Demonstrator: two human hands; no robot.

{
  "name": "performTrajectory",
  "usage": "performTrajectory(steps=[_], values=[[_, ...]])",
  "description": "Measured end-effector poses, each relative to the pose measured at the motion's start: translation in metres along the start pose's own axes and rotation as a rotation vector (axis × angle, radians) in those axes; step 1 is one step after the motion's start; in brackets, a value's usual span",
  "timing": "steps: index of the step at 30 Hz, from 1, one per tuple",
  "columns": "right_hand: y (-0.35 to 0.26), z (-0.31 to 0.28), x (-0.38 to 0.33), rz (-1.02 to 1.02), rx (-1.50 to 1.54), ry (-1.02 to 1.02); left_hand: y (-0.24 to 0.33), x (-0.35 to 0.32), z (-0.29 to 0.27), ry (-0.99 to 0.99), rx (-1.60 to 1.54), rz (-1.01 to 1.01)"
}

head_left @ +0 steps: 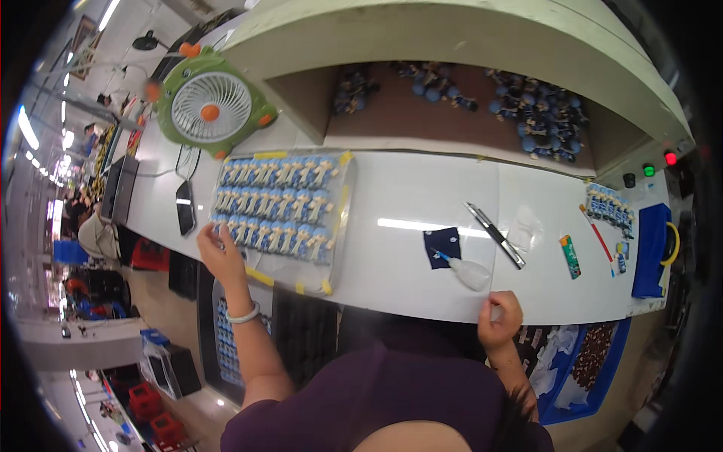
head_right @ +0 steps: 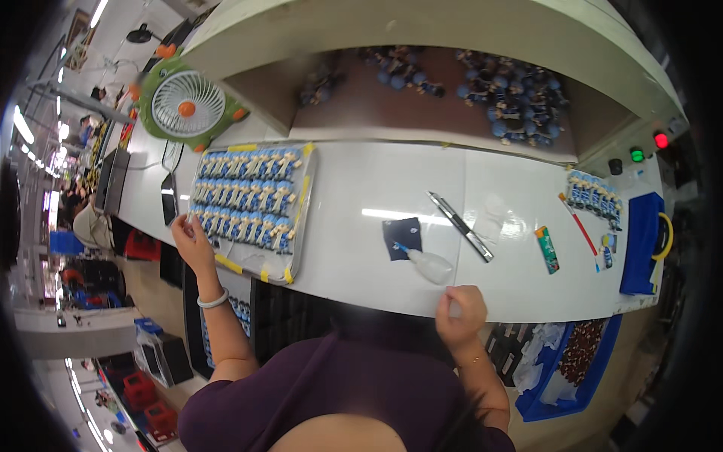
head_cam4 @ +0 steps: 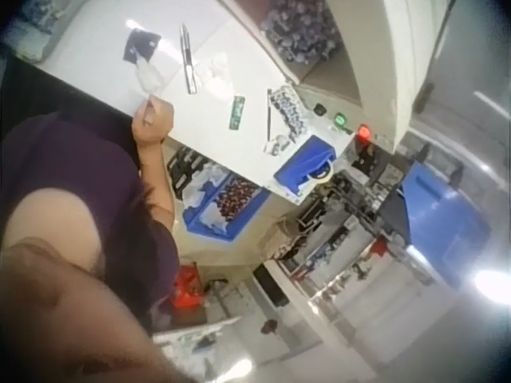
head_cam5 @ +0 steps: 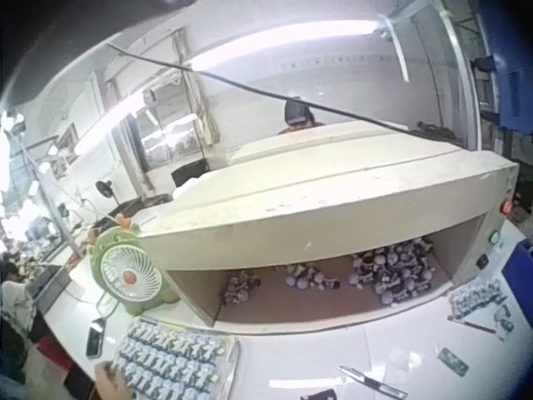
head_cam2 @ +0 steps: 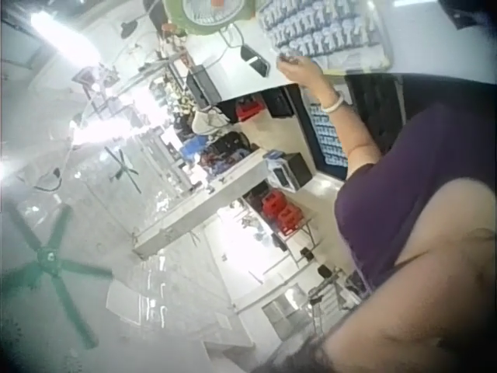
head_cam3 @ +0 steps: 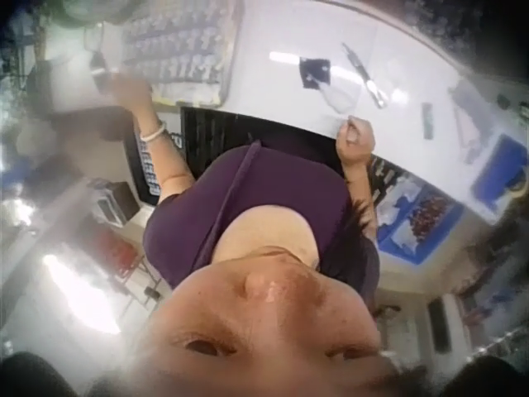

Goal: The person applies glue from a bottle to small anime-style figurines and assembles them by hand.

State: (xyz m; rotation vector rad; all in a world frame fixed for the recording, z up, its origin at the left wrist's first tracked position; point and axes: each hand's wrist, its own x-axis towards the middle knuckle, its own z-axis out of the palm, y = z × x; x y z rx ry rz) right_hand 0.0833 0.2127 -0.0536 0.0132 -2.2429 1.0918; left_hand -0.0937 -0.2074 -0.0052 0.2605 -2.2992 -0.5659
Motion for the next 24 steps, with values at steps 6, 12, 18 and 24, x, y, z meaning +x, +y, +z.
performTrajectory(steps=[6,12,18,24], values=[[-0.003,-0.001,0.008,-0.100,-0.015,0.057,0.198,0.027,0.104,-0.445,-0.280,0.941],[-0.004,0.002,0.010,-0.147,-0.074,0.087,0.291,0.066,0.283,-0.035,-0.356,1.127],[-0.001,0.001,0.009,-0.117,-0.104,0.130,0.302,0.081,0.287,-0.141,-0.517,1.115],[-0.004,-0.001,0.007,-0.176,-0.064,0.083,0.304,0.089,0.270,-0.303,-0.517,1.030]])
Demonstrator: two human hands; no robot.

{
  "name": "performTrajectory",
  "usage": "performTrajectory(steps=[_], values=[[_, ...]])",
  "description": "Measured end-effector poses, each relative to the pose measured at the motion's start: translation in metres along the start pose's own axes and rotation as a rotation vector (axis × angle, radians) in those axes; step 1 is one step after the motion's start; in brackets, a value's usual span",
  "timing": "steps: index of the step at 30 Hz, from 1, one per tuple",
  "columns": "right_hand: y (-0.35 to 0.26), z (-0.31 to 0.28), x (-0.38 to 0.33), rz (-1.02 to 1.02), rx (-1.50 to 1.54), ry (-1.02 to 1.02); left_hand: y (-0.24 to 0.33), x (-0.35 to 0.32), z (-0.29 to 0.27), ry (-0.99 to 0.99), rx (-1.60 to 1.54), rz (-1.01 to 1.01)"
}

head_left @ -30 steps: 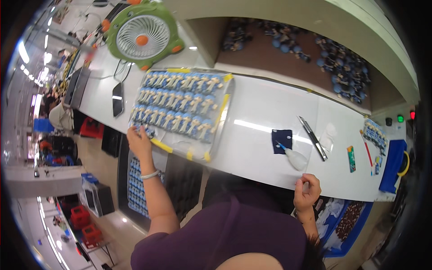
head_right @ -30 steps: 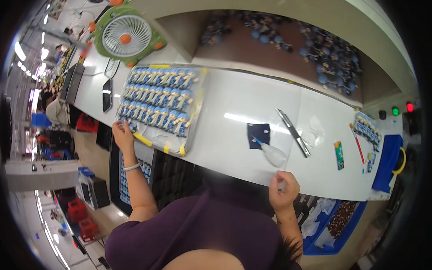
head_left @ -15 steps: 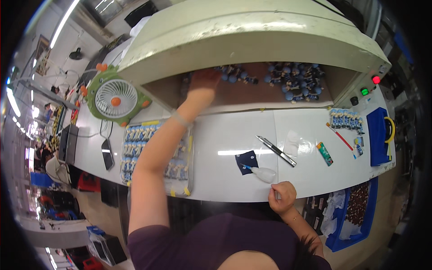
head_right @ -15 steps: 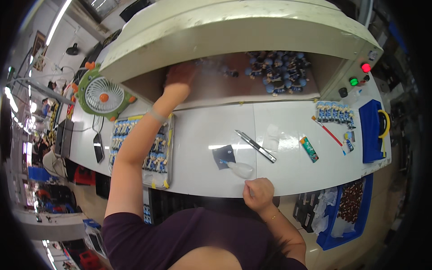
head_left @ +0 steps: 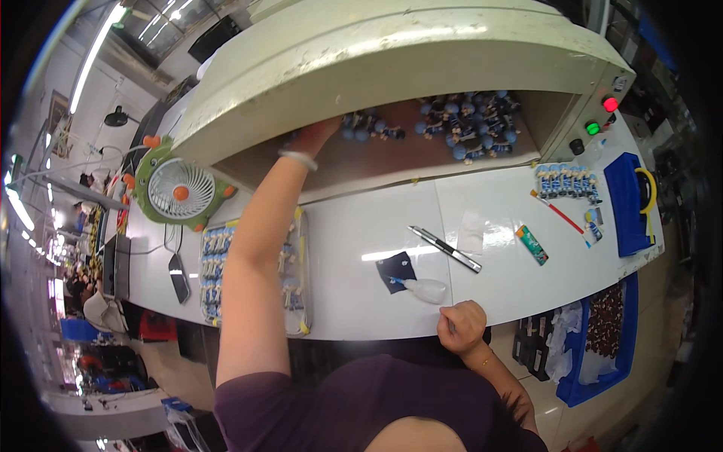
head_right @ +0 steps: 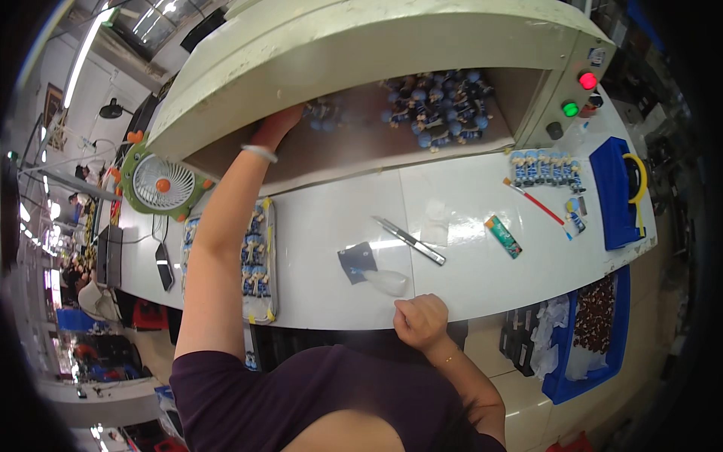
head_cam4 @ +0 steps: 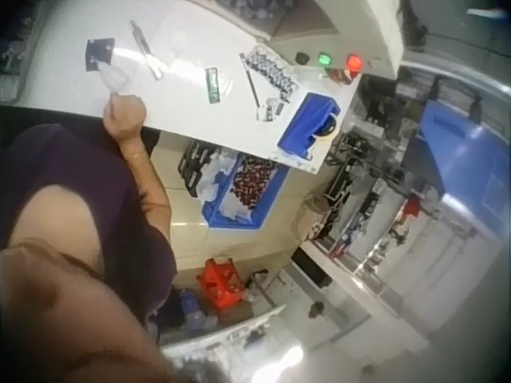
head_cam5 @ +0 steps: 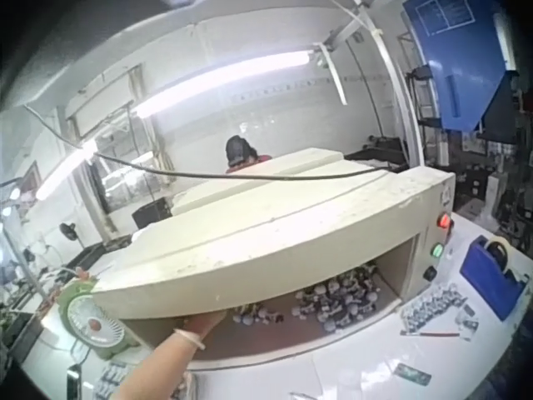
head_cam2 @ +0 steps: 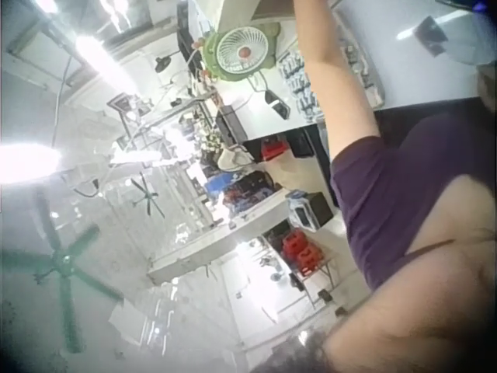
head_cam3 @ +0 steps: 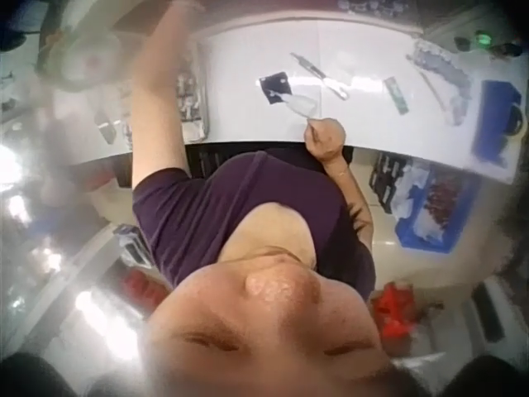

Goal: The person applies glue from a bottle to small anime-style figurines and assembles them by hand.

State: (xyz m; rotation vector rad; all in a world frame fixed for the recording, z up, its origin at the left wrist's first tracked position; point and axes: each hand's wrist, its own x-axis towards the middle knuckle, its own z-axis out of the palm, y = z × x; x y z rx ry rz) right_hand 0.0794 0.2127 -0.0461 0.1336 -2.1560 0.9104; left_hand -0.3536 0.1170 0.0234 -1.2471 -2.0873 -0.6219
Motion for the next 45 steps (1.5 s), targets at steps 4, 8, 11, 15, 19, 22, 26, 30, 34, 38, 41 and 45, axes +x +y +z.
performTrajectory(steps=[4,8,11,15,19,22,26,30,34,38,41,45], values=[[0.004,0.000,-0.001,0.038,0.016,-0.037,0.108,-0.054,-0.082,-0.496,-1.124,-0.908],[0.001,0.000,0.001,0.052,0.029,-0.062,0.184,-0.117,-0.145,-0.565,-1.468,-1.051],[-0.006,0.000,0.009,0.040,0.056,-0.088,0.220,-0.157,-0.166,-0.516,-1.694,-1.105],[-0.026,0.004,0.017,0.233,0.313,-0.168,0.249,-0.186,-0.166,-0.339,-1.799,-1.103],[-0.042,0.005,0.030,0.163,0.565,-0.276,0.263,-0.197,-0.161,-0.316,-1.648,-1.033],[-0.046,0.013,0.030,0.167,0.553,-0.297,0.267,-0.200,-0.158,-0.296,-1.518,-0.927],[-0.051,0.012,0.029,0.237,0.520,-0.338,0.267,-0.204,-0.158,-0.282,-1.472,-0.866],[-0.049,0.012,0.023,0.274,0.537,-0.347,0.270,-0.202,-0.158,-0.226,-1.364,-0.804],[-0.052,0.014,0.016,0.548,0.871,-0.394,0.267,-0.202,-0.160,-0.283,-1.194,-0.625],[-0.054,0.013,0.013,0.798,1.224,-0.367,0.264,-0.204,-0.169,-0.433,-1.194,-0.618],[-0.053,0.014,0.011,0.785,1.286,-0.382,0.263,-0.204,-0.171,-0.422,-1.099,-0.528],[-0.055,0.014,0.011,0.767,1.279,-0.390,0.263,-0.204,-0.168,-0.356,-1.069,-0.457]])
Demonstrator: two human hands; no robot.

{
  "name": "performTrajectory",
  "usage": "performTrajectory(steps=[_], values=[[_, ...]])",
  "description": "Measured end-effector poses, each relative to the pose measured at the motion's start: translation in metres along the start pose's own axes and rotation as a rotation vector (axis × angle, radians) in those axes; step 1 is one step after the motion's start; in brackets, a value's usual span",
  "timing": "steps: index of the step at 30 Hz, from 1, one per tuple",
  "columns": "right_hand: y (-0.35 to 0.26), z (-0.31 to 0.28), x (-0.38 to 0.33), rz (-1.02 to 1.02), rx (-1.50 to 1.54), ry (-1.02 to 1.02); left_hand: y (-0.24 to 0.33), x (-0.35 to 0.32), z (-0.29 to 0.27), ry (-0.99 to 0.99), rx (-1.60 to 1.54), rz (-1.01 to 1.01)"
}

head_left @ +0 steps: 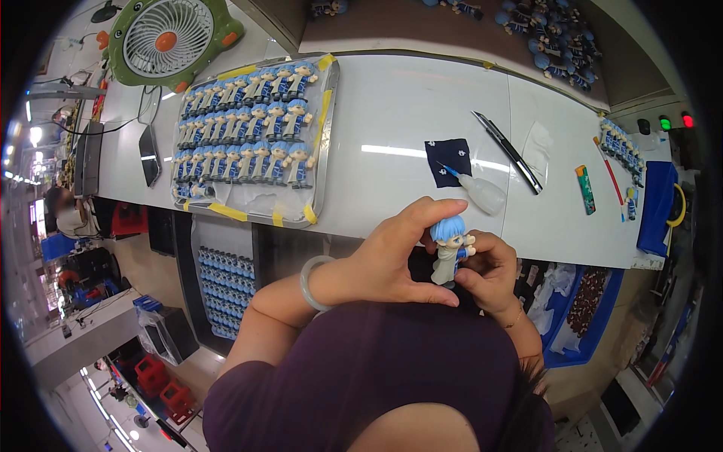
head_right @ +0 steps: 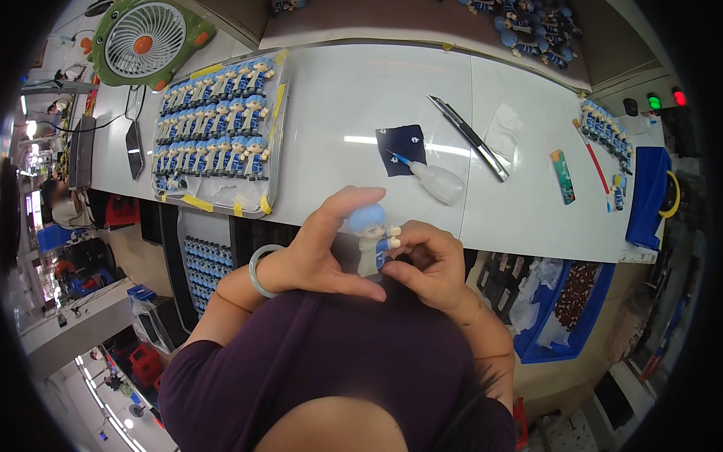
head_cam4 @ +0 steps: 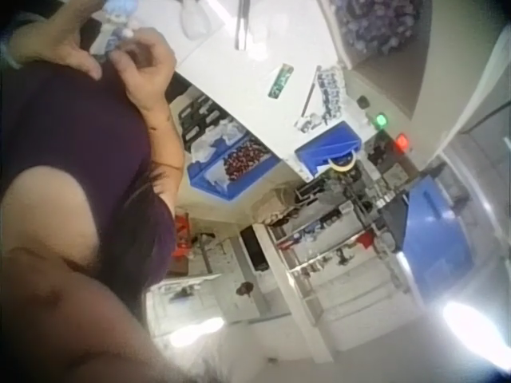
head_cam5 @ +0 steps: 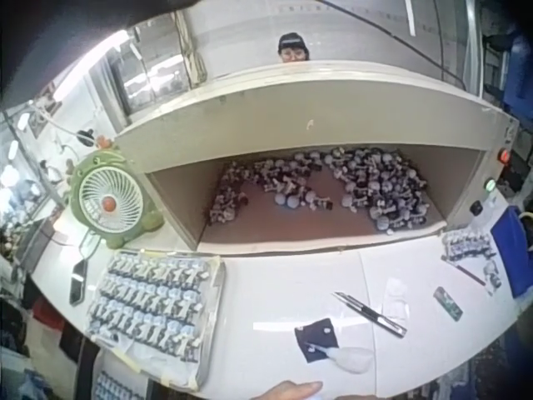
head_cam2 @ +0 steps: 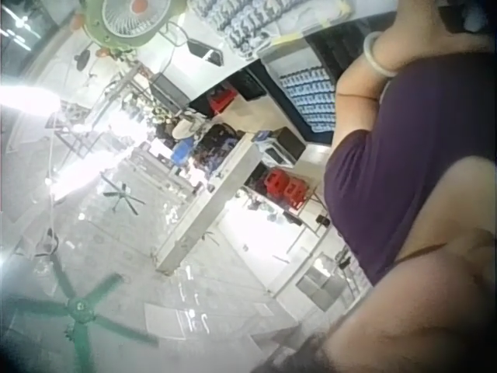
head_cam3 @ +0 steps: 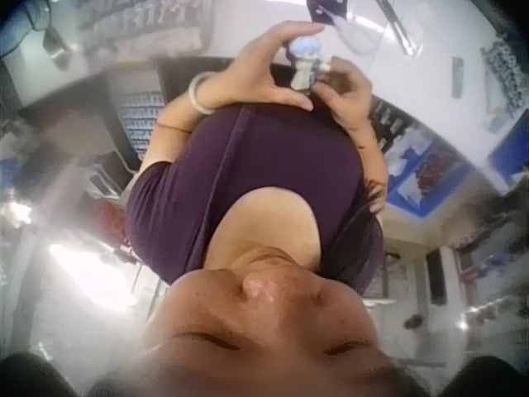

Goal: The person applies glue from a bottle to small anime-style figurines and assembles them by hand.

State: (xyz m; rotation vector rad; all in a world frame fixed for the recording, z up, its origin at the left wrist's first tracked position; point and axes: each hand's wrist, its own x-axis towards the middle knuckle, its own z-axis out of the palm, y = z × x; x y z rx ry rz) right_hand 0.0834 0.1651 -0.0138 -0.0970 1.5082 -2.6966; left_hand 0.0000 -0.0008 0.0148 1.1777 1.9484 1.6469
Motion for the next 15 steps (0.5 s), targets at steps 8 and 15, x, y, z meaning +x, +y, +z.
performTrajectory(steps=[8,15], values=[[0.0040,-0.0007,-0.0035,0.033,-0.014,-0.046,-0.0014,0.0041,0.0072,0.104,0.066,0.205],[0.0048,-0.0029,-0.0057,0.006,-0.048,-0.124,0.0028,0.0045,0.0070,0.133,0.357,0.377]])
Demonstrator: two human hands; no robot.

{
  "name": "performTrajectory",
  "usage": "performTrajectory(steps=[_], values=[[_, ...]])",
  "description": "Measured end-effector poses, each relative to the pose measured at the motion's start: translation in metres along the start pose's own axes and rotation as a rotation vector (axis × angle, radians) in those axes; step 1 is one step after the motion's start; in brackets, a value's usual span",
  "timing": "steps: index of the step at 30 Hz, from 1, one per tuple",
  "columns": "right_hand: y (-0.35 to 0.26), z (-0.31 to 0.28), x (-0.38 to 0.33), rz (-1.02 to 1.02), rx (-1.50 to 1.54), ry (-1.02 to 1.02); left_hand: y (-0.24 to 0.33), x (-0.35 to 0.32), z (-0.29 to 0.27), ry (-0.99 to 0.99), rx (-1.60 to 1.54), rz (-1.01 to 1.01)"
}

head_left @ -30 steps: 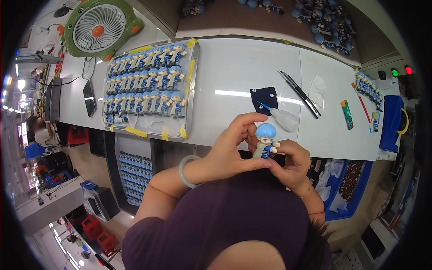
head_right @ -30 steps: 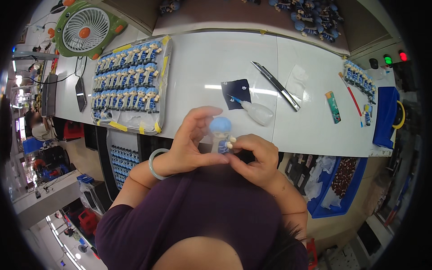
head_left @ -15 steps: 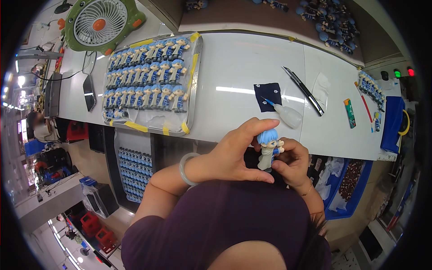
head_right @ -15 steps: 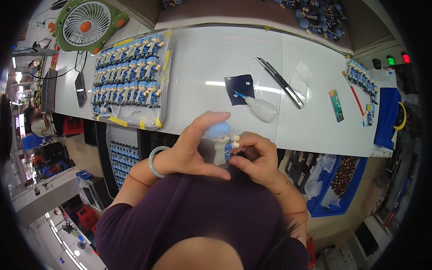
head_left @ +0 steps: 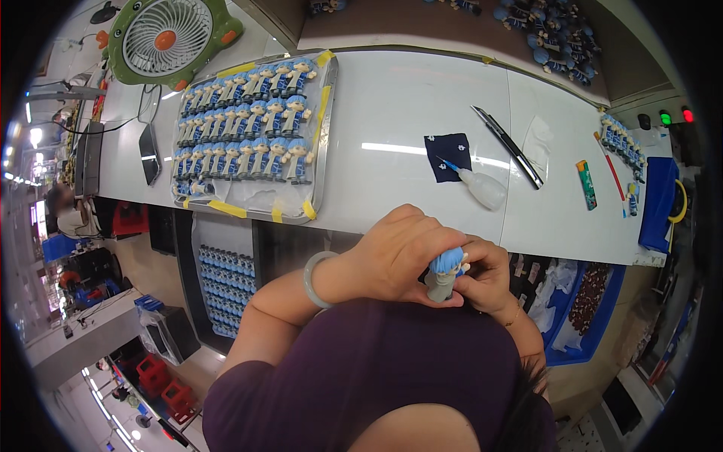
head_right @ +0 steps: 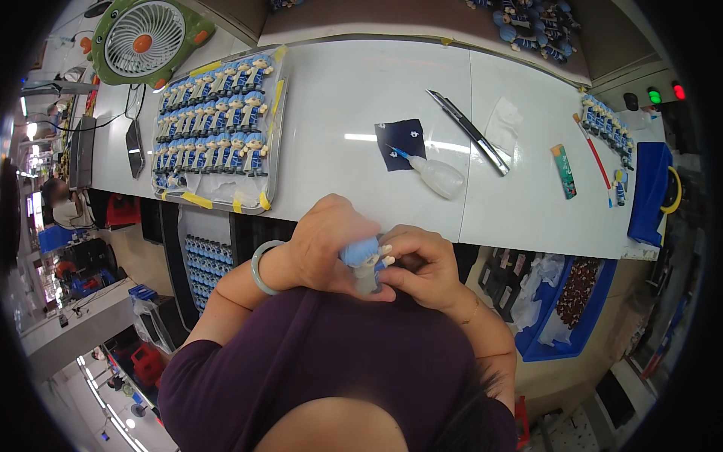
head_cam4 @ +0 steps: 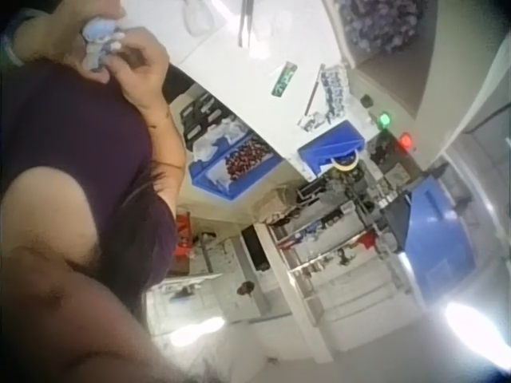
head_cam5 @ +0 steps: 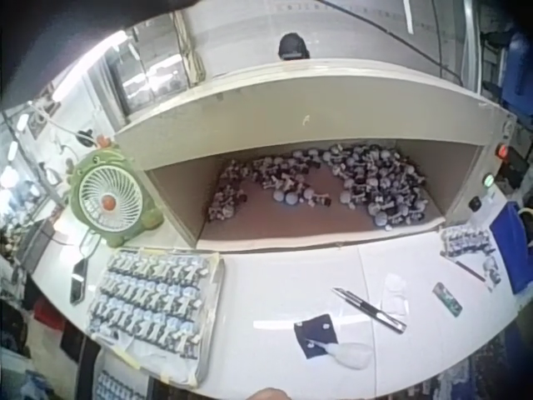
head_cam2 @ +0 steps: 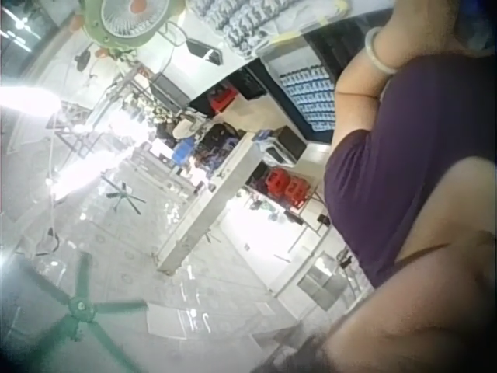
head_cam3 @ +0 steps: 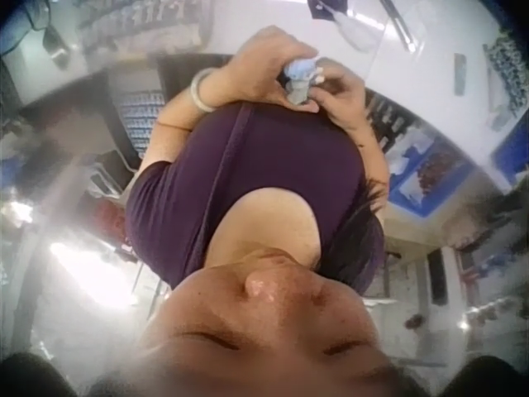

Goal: The person applies glue from a bottle to small anime-style figurines and assembles them by hand.

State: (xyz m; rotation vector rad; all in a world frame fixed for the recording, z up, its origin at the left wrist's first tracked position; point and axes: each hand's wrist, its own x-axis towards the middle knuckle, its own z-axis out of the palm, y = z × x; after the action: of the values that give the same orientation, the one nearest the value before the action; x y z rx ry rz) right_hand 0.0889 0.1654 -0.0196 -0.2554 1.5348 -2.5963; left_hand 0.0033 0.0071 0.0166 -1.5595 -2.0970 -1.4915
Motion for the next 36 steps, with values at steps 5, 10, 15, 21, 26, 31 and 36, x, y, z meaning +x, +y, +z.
performTrajectory(steps=[5,10,15,21,26,31,36], values=[[0.001,0.000,-0.003,0.061,0.020,0.000,0.001,-0.001,0.003,0.032,0.036,0.034],[-0.012,-0.016,0.015,-0.162,-0.688,0.001,-0.004,-0.003,-0.010,-0.089,0.095,-0.197],[-0.019,-0.033,0.036,-0.288,-1.460,0.317,-0.007,-0.012,-0.018,-0.050,0.021,-0.324],[-0.004,-0.049,0.038,-0.154,-1.558,0.285,-0.005,-0.008,-0.025,-0.160,0.140,-0.155],[-0.017,-0.042,0.026,-0.136,-1.064,0.265,-0.003,-0.007,-0.022,-0.099,0.183,-0.093],[-0.046,-0.025,0.003,-0.007,-0.639,0.172,0.002,-0.001,-0.025,-0.131,0.134,-0.101],[-0.057,-0.013,0.007,-0.277,-0.988,0.156,0.004,-0.001,-0.020,-0.127,0.132,-0.056]])
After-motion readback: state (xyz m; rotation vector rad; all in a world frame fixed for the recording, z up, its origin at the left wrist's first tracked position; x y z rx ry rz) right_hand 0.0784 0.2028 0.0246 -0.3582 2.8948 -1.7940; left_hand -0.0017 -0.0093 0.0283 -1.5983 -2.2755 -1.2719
